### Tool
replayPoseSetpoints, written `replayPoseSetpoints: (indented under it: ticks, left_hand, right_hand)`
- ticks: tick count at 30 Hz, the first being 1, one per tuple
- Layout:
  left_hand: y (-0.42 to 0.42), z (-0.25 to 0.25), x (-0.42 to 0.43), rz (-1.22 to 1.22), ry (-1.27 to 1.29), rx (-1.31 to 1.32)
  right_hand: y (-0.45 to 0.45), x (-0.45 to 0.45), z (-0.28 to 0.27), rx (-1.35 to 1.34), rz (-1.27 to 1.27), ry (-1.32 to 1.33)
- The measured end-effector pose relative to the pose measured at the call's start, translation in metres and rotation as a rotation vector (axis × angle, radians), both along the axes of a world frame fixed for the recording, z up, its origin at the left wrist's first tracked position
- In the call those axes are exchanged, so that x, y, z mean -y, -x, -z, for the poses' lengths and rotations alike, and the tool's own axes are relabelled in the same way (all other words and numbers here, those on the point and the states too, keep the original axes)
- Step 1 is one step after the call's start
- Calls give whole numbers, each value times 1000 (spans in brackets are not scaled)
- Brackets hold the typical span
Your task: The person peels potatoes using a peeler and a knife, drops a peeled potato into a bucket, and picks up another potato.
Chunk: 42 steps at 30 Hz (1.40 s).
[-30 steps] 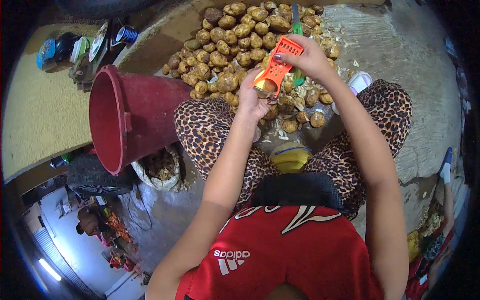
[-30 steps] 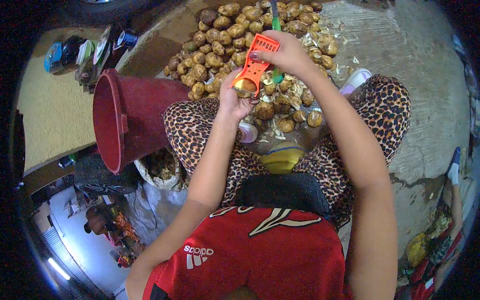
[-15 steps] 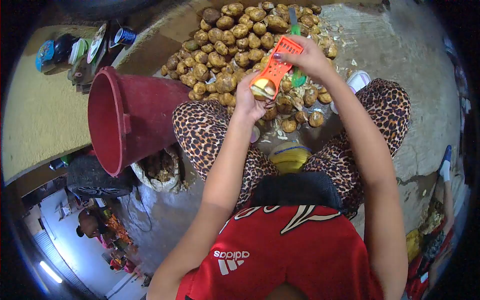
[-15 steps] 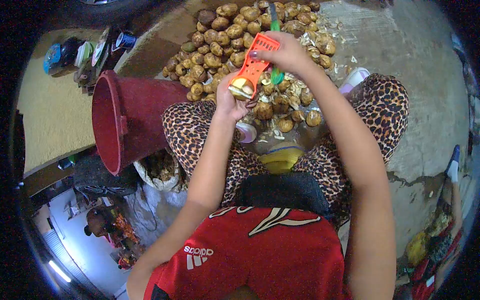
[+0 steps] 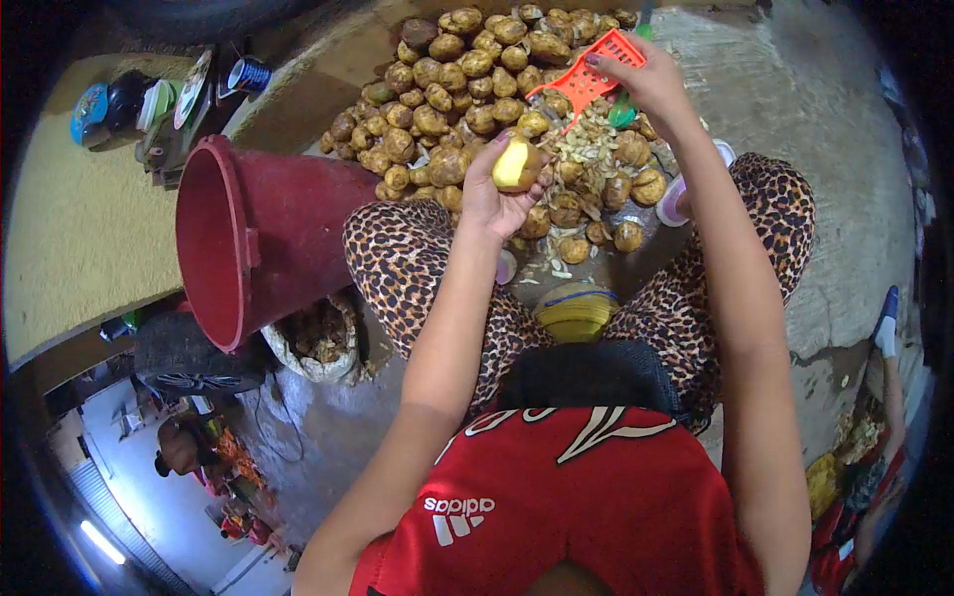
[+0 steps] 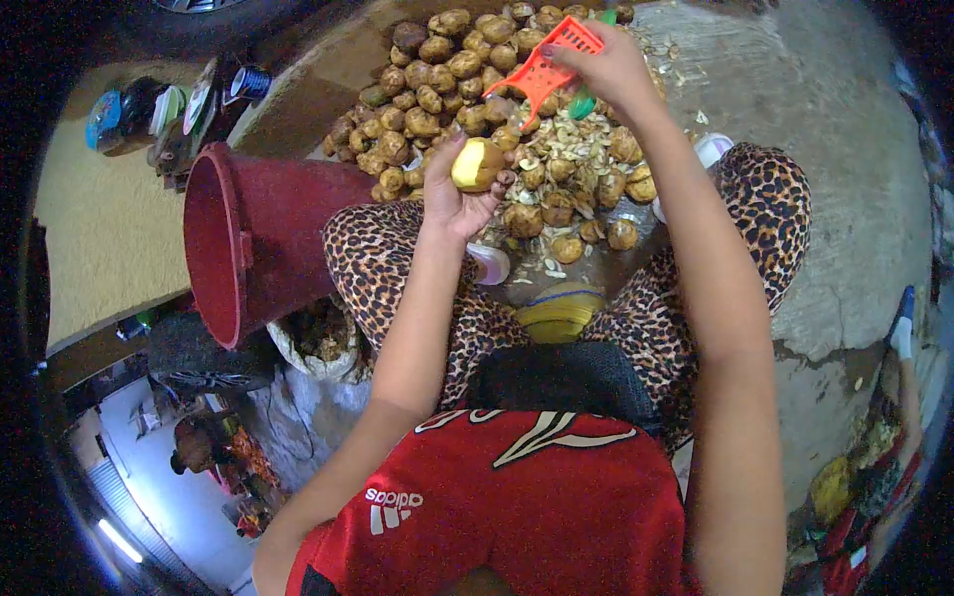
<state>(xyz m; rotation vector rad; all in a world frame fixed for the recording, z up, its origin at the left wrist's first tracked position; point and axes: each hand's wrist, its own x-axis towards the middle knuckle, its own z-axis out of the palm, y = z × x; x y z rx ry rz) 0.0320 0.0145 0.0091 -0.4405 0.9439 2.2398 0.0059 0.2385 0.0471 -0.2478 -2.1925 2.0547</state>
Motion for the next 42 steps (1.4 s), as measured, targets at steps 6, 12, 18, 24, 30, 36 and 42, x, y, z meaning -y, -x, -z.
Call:
replayPoseSetpoints:
  ticks: [6, 12, 18, 24, 30, 36, 42]
  left_hand:
    - [0, 1, -1, -78, -56, 45]
    - [0, -2, -4, -119, -67, 57]
    - [1, 0, -8, -134, 47, -21]
    - [-1, 8, 3, -7, -52, -95]
    - [-2, -1, -8, -163, 25, 0]
    - [0, 7, 0, -37, 39, -42]
    - [1, 8, -2, -64, 82, -70]
  right_hand:
    - [-10, 31, 15, 68, -202, -11]
    - [-16, 50, 27, 11, -232, -76]
    - [-7, 39, 26, 22, -170, -200]
    - [7, 0, 14, -3, -86, 16]
    - [-3, 29, 32, -4, -144, -176]
    - [-1, 7, 4, -12, -20, 122]
    - [-7, 12, -5, -45, -55, -356]
